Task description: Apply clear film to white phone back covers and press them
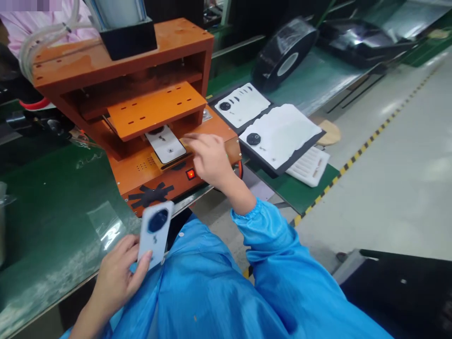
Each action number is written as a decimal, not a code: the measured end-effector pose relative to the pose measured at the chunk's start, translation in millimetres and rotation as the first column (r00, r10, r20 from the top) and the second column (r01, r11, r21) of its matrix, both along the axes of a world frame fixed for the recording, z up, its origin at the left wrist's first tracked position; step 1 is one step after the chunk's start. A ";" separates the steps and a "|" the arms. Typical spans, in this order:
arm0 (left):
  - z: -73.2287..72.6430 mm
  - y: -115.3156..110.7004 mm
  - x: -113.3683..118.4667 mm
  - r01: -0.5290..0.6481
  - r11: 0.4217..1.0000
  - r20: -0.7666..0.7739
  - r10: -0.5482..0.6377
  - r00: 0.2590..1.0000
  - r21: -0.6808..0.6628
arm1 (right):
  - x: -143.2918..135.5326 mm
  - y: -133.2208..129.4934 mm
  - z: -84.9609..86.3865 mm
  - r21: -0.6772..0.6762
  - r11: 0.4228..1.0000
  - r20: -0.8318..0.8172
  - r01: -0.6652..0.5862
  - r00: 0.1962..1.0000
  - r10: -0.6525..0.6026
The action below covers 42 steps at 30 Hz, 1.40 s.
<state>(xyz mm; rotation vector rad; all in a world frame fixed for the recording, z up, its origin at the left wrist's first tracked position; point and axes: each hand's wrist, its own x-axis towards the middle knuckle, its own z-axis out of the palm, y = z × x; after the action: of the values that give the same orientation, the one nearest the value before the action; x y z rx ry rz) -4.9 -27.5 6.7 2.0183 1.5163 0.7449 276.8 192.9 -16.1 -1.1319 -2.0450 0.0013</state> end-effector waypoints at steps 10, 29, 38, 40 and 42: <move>-29.6 51.0 24.3 0.181 0.934 -0.524 0.008 0.851 0.309 | 61.0 -55.5 -97.2 0.176 0.938 -0.084 0.299 0.954 -0.288; -5.1 33.2 79.2 0.036 0.953 0.116 -0.074 0.991 0.299 | -16.9 -172.3 -49.4 -0.278 0.903 -0.706 -0.328 0.707 0.040; -50.6 5.2 -2.6 -0.112 0.962 0.032 0.107 0.994 0.251 | 145.0 76.1 35.2 -0.163 0.909 -0.555 0.385 0.725 -0.407; -61.2 -4.6 -12.1 -0.218 0.939 0.061 0.209 0.976 0.265 | 152.9 132.3 43.0 -0.398 0.783 -0.176 0.478 0.798 -0.576; -68.3 -12.4 -16.0 -0.301 0.915 0.095 0.286 0.953 0.270 | 141.8 166.0 42.8 -0.507 0.685 -0.009 0.523 0.791 -0.611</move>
<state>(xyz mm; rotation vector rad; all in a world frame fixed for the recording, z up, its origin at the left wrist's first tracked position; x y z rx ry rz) -20.9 -39.8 -61.6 1.9646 1.7905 1.1866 418.6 358.9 26.7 -1.9821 -1.4782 0.3092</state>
